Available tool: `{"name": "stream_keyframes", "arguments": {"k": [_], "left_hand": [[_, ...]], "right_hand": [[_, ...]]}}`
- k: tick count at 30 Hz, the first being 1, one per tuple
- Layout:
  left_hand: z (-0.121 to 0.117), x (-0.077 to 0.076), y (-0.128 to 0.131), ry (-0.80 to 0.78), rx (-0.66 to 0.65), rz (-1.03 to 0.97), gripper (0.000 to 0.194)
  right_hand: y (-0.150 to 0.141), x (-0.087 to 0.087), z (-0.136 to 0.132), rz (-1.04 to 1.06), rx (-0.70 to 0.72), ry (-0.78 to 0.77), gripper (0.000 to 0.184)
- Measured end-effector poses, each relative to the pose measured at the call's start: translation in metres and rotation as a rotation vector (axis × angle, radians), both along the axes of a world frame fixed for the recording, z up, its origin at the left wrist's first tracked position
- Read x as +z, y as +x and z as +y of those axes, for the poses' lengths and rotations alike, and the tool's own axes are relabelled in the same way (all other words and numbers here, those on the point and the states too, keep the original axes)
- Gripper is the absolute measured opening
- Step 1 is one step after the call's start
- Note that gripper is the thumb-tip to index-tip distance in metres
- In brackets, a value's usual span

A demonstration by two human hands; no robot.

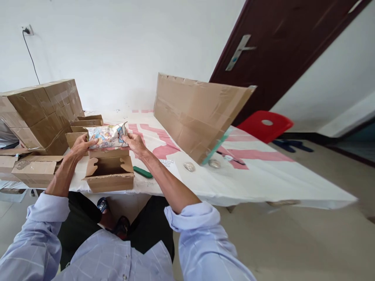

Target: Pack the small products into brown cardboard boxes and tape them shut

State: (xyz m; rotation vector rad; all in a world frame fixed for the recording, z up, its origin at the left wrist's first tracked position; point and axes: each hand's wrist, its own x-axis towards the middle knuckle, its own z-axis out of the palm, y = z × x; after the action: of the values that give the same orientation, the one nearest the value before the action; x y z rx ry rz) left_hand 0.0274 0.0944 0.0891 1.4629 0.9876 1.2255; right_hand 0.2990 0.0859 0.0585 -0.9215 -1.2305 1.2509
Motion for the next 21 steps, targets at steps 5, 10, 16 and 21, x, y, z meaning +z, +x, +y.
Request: {"name": "stream_keyframes", "arguments": {"k": [5,10,16,21], "left_hand": [[0.008,0.013,-0.004,0.066,0.001,0.018,0.068],[0.020,0.017,-0.001,0.137,-0.008,-0.014,0.063],[0.034,-0.008,0.004,0.058,0.006,0.007,0.057],[0.037,-0.023,0.002,0.017,0.026,0.049,0.057]], "right_hand": [[-0.002,0.009,0.011,0.038,0.010,0.075,0.032],[-0.002,0.016,0.034,0.081,-0.002,0.055,0.031],[-0.007,-0.003,0.049,0.046,-0.024,-0.029,0.026],[-0.009,-0.018,0.052,0.002,-0.023,-0.044,0.031]]}}
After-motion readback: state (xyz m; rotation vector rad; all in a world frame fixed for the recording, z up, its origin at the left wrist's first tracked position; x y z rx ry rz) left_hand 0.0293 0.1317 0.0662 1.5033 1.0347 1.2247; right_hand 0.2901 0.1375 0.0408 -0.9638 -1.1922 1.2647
